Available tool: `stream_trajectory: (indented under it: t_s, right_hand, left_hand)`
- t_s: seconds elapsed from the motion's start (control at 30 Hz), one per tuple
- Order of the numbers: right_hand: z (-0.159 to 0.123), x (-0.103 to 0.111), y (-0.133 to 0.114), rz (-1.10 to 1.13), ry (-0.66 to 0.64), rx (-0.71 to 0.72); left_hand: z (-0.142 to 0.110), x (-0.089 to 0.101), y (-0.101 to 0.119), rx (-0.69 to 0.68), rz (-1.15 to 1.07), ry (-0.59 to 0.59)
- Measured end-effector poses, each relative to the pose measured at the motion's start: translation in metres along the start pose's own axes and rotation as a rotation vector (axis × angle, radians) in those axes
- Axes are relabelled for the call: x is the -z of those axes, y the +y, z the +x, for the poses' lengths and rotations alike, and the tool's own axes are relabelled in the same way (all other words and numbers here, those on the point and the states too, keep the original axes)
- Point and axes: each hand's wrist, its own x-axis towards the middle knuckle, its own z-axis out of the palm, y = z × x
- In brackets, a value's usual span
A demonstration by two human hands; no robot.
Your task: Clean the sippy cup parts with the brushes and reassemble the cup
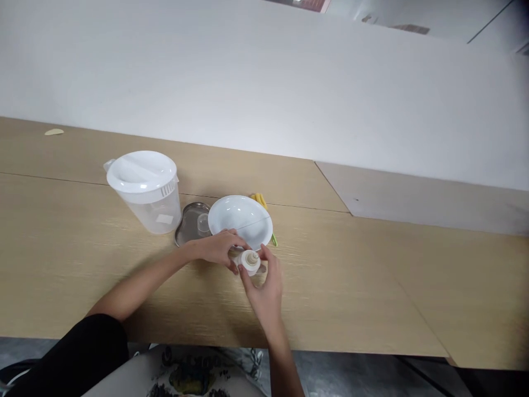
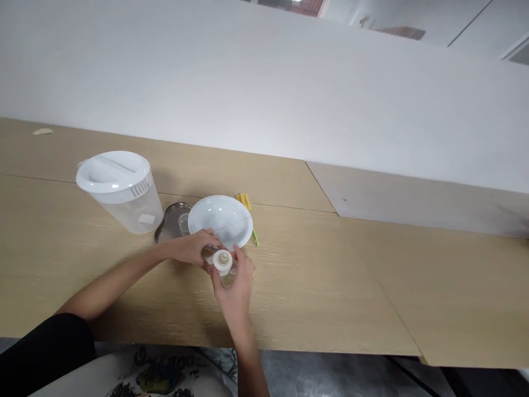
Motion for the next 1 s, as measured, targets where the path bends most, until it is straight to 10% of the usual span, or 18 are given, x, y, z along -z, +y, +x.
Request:
stream_trajectory:
  t_s: [0.77, 1.0]
  right_hand:
    - [-0.017, -0.020, -0.007, 0.081, 0.126, -0.140]
    - [-0.021, -0.021, -0.002, 0.112, 0.126, -0.138]
  left_hand:
    - [-0.022, -0.046, 0.015, 0.062, 0.117, 0.335]
    - [-0.045, 0.008, 0.017, 0.104, 0.108, 0.300]
